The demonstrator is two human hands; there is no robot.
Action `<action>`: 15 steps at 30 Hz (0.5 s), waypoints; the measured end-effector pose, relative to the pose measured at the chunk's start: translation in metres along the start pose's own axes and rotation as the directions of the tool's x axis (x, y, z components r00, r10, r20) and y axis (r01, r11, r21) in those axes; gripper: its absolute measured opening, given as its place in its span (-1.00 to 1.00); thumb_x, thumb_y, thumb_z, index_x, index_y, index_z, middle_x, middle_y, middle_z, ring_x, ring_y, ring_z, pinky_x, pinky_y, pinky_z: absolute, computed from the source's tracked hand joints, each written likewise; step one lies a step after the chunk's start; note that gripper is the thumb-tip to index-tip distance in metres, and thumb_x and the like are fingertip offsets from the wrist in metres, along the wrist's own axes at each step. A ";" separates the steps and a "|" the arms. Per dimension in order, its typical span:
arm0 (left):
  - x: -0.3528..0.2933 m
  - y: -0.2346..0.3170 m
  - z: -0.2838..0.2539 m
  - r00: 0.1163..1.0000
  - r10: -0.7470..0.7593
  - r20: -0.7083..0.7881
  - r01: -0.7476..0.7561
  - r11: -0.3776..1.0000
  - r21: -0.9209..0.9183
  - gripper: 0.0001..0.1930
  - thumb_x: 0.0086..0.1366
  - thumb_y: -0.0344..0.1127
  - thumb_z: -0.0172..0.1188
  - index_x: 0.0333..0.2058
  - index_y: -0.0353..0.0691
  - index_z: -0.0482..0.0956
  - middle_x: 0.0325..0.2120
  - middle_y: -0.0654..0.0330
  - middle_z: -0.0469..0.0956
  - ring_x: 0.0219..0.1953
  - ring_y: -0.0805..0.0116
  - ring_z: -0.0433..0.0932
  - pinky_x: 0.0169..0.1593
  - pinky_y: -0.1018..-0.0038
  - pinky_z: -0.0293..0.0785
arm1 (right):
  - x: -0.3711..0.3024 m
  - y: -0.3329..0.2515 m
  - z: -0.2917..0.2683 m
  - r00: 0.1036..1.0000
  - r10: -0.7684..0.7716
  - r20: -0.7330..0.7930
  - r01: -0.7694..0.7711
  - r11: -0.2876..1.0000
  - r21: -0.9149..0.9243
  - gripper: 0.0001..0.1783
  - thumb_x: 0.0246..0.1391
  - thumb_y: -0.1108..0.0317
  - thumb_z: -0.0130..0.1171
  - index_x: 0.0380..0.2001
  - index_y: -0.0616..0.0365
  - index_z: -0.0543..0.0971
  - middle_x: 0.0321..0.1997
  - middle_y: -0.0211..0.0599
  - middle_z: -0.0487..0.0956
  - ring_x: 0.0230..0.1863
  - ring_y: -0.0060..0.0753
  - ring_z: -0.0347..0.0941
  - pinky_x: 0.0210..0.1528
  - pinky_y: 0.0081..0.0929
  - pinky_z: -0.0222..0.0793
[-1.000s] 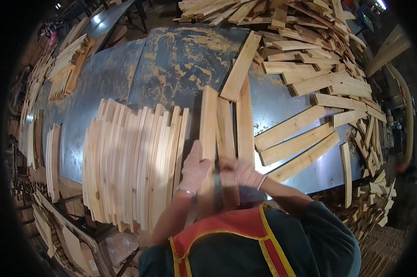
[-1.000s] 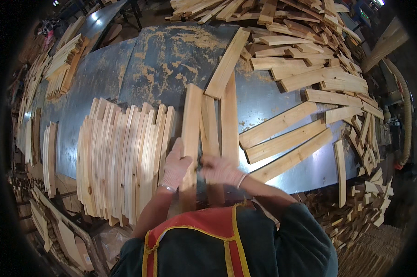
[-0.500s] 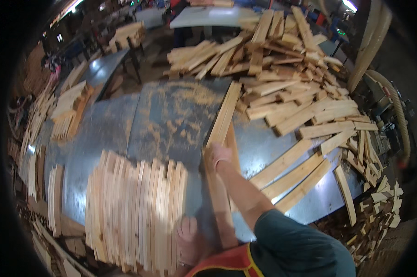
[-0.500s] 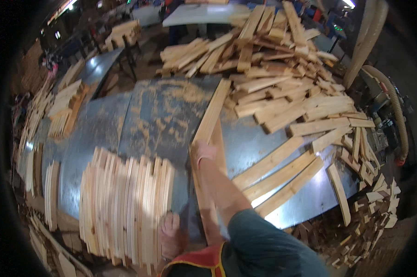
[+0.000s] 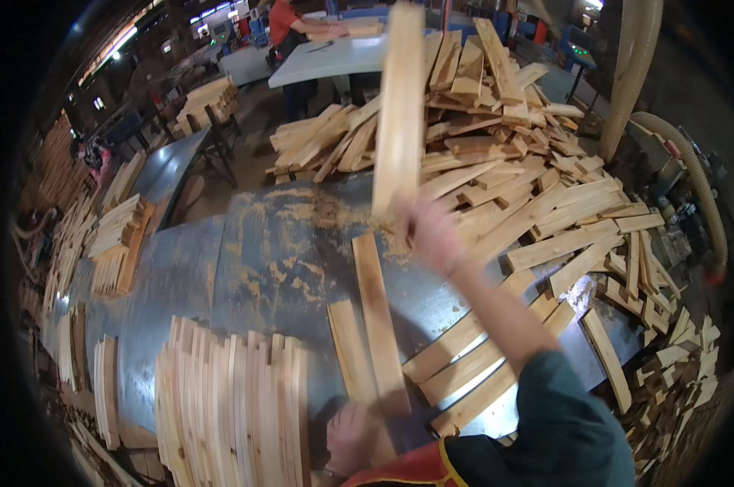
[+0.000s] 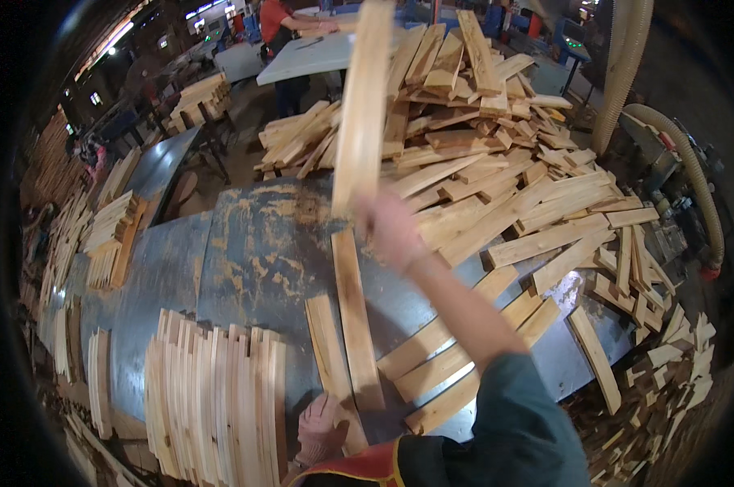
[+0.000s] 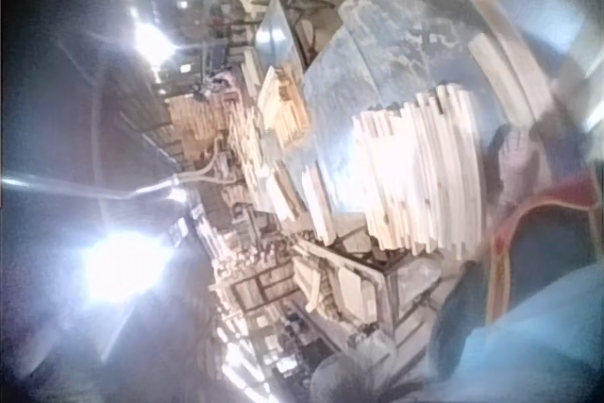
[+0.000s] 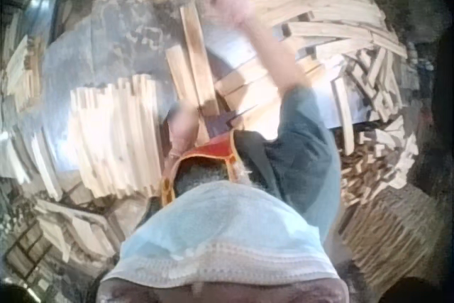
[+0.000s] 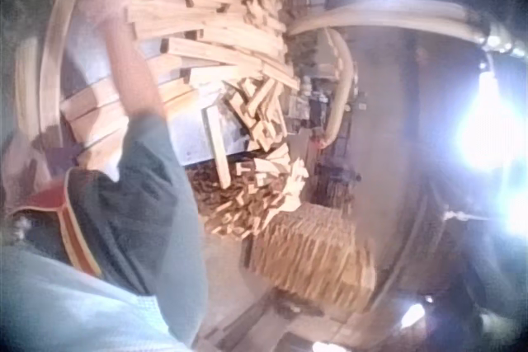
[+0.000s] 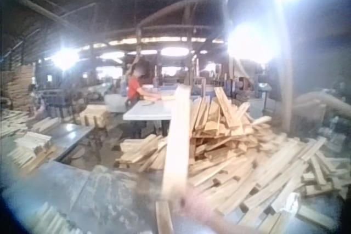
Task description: The person sorts and stacks light-colored wooden planks on a metal workbench. They pick up individual pieces from a large pile, inspect them, and arrange them into neat stacks. The person occasionally lifts and moves entire stacks of wood to different locations on the table.
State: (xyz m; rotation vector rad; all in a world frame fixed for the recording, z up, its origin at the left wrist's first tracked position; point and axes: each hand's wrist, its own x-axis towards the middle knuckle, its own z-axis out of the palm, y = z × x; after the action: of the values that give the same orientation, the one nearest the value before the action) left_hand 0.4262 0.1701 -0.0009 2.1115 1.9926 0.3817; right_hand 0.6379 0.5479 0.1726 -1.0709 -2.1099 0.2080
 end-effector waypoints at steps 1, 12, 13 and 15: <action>0.003 0.007 0.006 0.998 0.014 -0.061 -0.014 1.000 0.013 -0.19 -0.08 -0.16 0.55 0.23 -0.14 0.53 0.17 0.03 0.54 0.17 -0.06 0.54 0.16 0.01 0.47 | 0.048 -0.002 -0.036 0.962 0.273 -0.004 -0.229 0.816 0.531 -0.91 0.10 0.50 0.18 -0.32 0.07 0.57 -0.42 -0.28 0.53 -0.32 -0.20 0.50 -0.26 -0.27 0.47; 0.011 0.054 0.031 0.991 -0.041 -0.131 0.045 0.999 0.029 -0.29 -0.01 -0.17 0.45 0.16 -0.23 0.53 0.12 0.06 0.47 0.25 -0.03 0.41 0.28 -0.04 0.36 | -0.176 0.111 0.079 0.841 0.494 0.222 -0.542 0.775 0.325 -0.14 0.15 -0.12 0.37 0.27 0.39 0.47 0.10 0.06 0.68 0.20 -0.01 0.59 0.23 -0.17 0.47; 0.003 0.047 0.029 0.995 -0.055 -0.082 0.059 0.997 0.043 -0.30 -0.02 -0.19 0.44 0.15 -0.23 0.53 0.12 0.07 0.47 0.25 -0.02 0.41 0.28 -0.03 0.36 | -0.203 0.082 0.104 0.747 0.528 0.404 -0.639 0.738 0.216 -0.05 0.12 -0.20 0.35 0.31 0.40 0.40 0.10 0.19 0.65 0.21 0.11 0.57 0.26 -0.16 0.45; -0.012 0.041 0.036 0.995 -0.086 -0.057 0.086 0.996 0.004 -0.28 -0.05 -0.25 0.41 0.17 -0.21 0.51 0.14 0.07 0.44 0.27 -0.03 0.40 0.24 -0.02 0.41 | -0.240 0.030 0.148 0.554 0.547 0.628 -0.708 0.706 0.009 -0.01 0.09 -0.23 0.34 0.30 0.39 0.36 0.08 0.29 0.65 0.20 0.29 0.55 0.27 -0.12 0.45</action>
State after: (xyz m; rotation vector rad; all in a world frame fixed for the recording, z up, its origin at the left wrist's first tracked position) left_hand 0.4758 0.1567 -0.0216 2.0319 2.1112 0.4250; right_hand 0.6442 0.4135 -0.0768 -1.7355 -1.9836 1.3066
